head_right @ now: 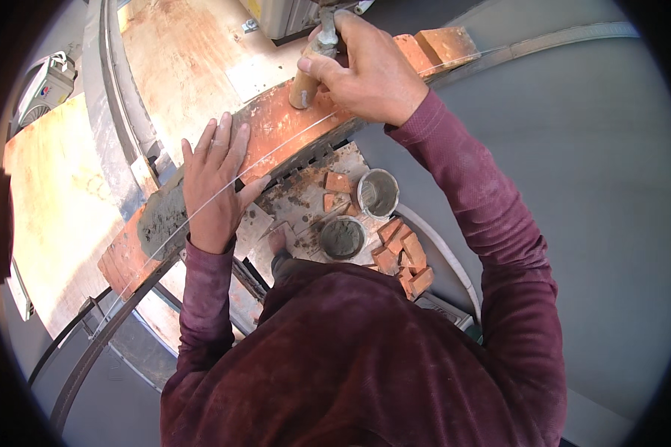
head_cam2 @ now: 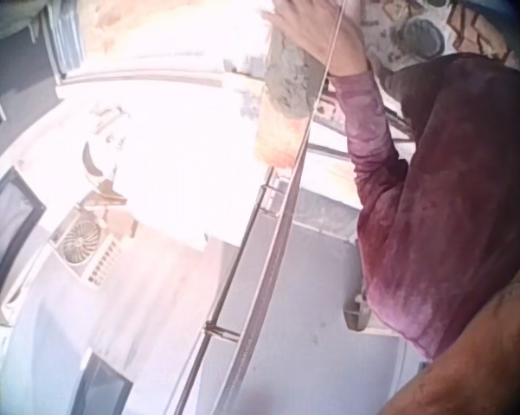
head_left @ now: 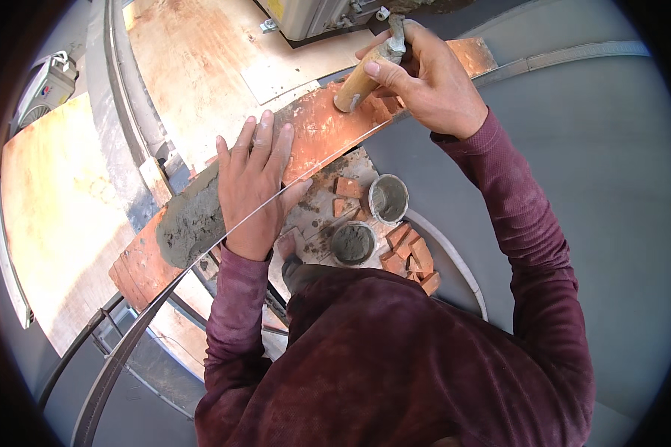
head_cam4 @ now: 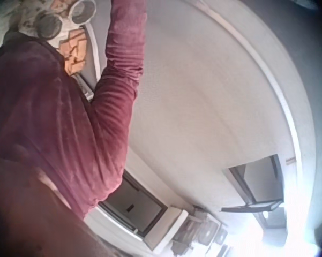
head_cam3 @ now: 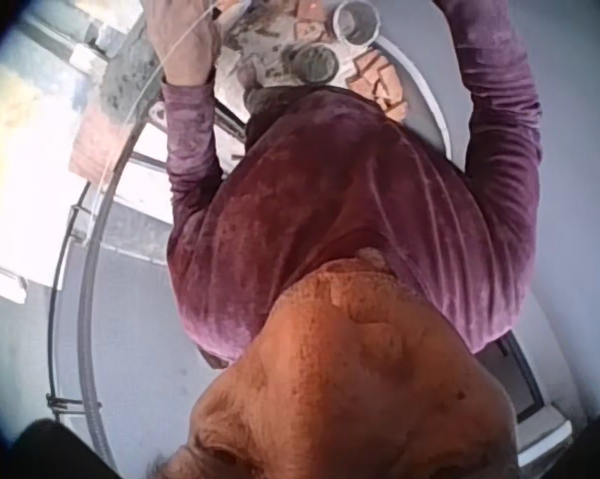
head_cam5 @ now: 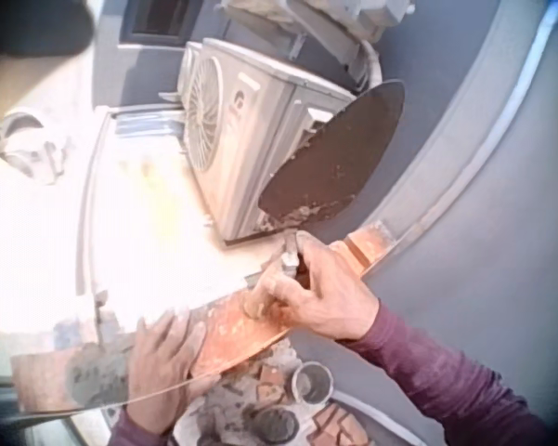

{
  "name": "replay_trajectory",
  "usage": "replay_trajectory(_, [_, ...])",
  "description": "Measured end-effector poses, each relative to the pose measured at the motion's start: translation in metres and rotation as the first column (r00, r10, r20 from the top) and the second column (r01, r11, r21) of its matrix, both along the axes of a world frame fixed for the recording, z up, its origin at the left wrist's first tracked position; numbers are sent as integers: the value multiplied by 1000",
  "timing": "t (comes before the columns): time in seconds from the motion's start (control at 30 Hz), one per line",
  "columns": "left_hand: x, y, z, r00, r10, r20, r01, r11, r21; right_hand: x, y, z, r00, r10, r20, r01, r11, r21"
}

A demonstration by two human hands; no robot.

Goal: The person applies mortar onto a brick wall using a trowel and then positions a red brick onto the mortar, tapping it with the trowel handle to secure it.

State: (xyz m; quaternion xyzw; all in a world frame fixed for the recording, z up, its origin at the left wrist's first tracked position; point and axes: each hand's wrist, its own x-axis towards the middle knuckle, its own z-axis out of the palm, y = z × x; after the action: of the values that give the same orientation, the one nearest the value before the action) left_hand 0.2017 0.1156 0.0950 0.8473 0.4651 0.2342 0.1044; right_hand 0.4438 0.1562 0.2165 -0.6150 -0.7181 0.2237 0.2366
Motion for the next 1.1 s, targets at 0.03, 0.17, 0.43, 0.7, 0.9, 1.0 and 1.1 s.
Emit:
replay_trajectory(0.03, [-1, 1, 0, 1000, 2, 8, -2, 1000, 6, -2, -1, 5, 999, 8, -32, -7, 999, 42])
replay_trajectory(0.17, [3, 1, -1, 999, -11, 52, 11, 1000, -8, -10, -16, -12, 999, 44, 4, -44, 992, 122])
replay_trajectory(0.43, [-1, -1, -6, 992, -42, 121, 44, 999, -16, -13, -16, 28, 943, -71, -324, 93, 994, 52])
replay_trajectory(0.7, [-1, -4, -4, 988, 27, 150, -12, 995, -96, -28, -30, 53, 933, -142, -331, 189, 975, 113])
replay_trajectory(0.9, [3, -8, -10, 978, 71, 197, -39, 986, -162, -27, -35, 34, 882, -166, -441, 229, 969, 93])
replay_trajectory(1.0, [5, -7, -8, 981, 88, 174, -55, 982, -182, -25, -32, -3, 932, -164, -323, 142, 986, -91])
replay_trajectory(1.1, [3, -8, -11, 978, 109, 179, -71, 976, -205, -25, -23, 6, 917, -138, -375, 90, 986, -142])
